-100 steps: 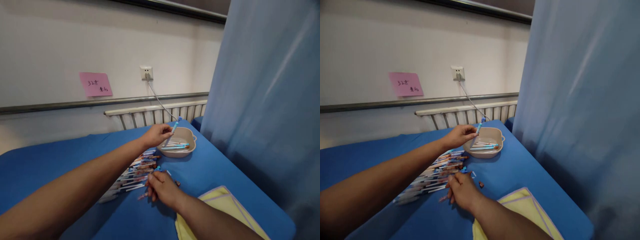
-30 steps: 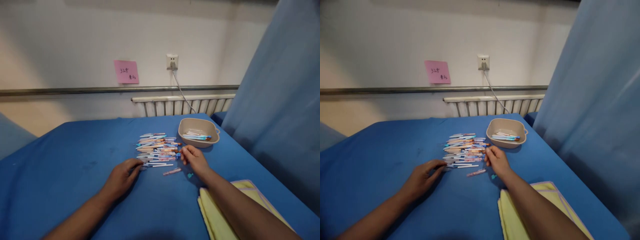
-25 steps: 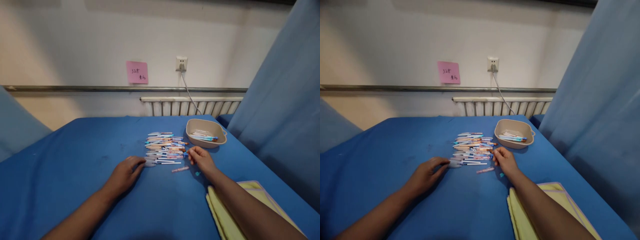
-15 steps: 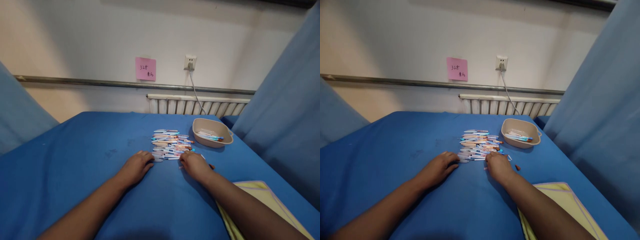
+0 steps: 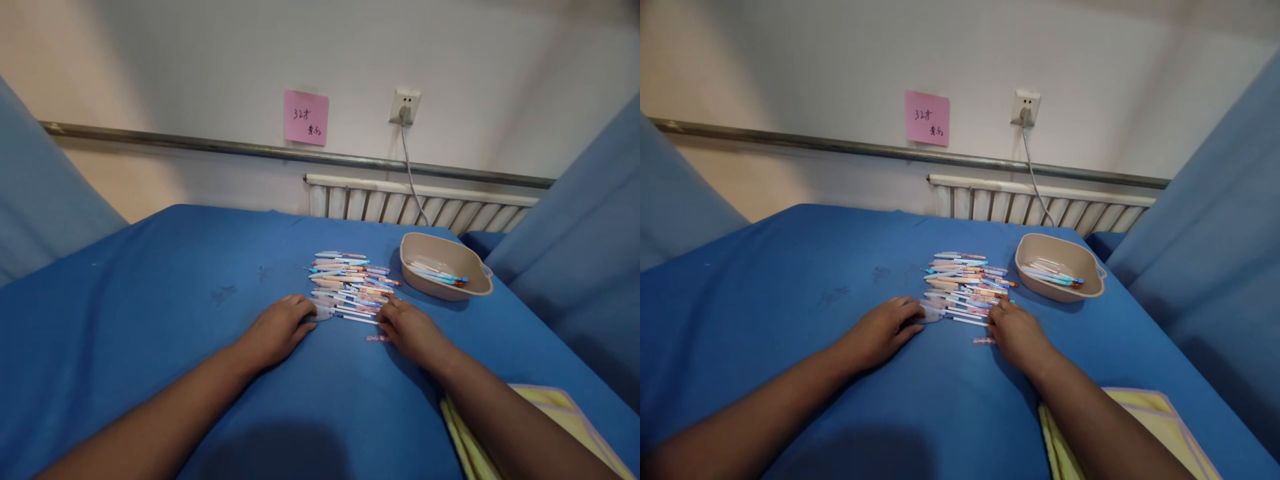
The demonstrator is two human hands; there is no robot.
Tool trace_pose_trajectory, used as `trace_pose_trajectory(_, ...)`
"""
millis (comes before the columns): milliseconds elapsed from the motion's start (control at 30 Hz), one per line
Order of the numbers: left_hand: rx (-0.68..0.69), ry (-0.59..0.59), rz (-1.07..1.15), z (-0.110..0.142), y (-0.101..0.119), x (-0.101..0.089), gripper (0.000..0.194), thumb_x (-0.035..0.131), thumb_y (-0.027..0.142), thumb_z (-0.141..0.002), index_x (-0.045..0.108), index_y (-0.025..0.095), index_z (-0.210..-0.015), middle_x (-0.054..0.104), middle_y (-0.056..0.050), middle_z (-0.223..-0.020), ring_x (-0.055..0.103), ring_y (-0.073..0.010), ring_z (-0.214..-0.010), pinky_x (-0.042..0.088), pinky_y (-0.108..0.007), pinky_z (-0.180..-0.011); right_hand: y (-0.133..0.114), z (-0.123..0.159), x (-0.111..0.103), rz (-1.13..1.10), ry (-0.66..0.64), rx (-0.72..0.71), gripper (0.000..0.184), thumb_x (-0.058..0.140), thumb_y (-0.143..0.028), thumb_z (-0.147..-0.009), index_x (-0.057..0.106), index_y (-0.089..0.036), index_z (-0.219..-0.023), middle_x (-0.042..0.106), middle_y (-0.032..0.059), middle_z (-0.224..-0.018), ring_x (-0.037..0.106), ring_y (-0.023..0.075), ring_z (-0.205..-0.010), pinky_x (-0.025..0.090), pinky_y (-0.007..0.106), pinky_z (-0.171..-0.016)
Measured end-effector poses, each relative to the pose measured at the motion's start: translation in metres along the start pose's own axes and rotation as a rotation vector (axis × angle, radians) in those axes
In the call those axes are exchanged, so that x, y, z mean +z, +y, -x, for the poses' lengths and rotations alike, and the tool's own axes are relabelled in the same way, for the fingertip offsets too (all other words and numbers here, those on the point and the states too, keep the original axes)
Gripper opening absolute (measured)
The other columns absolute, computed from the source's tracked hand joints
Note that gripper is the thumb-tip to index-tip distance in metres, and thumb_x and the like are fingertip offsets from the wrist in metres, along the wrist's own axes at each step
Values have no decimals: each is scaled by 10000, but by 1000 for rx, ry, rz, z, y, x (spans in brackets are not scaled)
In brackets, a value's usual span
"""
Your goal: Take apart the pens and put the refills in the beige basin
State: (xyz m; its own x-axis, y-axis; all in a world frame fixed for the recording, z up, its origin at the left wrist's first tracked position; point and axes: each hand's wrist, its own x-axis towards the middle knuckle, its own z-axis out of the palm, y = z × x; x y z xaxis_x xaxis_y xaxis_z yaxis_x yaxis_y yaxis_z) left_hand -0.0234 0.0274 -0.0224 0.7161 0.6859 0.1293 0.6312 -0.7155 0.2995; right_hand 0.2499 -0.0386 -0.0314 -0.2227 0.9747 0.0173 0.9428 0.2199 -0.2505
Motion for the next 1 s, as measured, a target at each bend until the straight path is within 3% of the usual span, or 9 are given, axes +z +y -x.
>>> trace_pose_trajectory(267, 4, 19, -71, 0, 5, 1, 134, 493, 253, -900, 601, 217, -971, 582, -53, -956, 537, -219, -893, 413, -324, -799, -1, 1, 6, -58, -7, -41, 104, 492, -133, -855, 580, -183, -878, 625, 49, -883, 564, 163, -821, 357, 238, -715)
trace_pose_trajectory(467, 9, 35, -119, -1, 15, 3, 179, 462, 293, -924, 605, 219, -1002, 593, -57, -958, 540, -220, -884, 409, -328, -794, -7, -2, 8, 59, -4, -87, 138, 469, -146, -874, 580, -167, -955, 634, 89, -942, 570, 199, -871, 347, 270, -731)
trace_pose_trajectory(700, 3, 37, -142, -5, 19, 6, 240, 404, 319, -951, 616, 226, -1012, 604, -55, -947, 550, -217, -873, 414, -335, -803, -6, -1, 8, 50, -6, -79, 172, 474, -133, -869, 586, -174, -993, 640, 83, -951, 569, 205, -889, 354, 278, -750)
trace_pose_trajectory(1000, -32, 126, 46, 0, 12, 6, 165, 460, 279, -924, 595, 202, -977, 627, -57, -968, 548, -221, -903, 428, -341, -818, -7, 5, 2, 32, 65, -154, 222, 415, -144, -910, 590, -170, -1044, 615, 87, -1001, 548, 195, -956, 369, 279, -850)
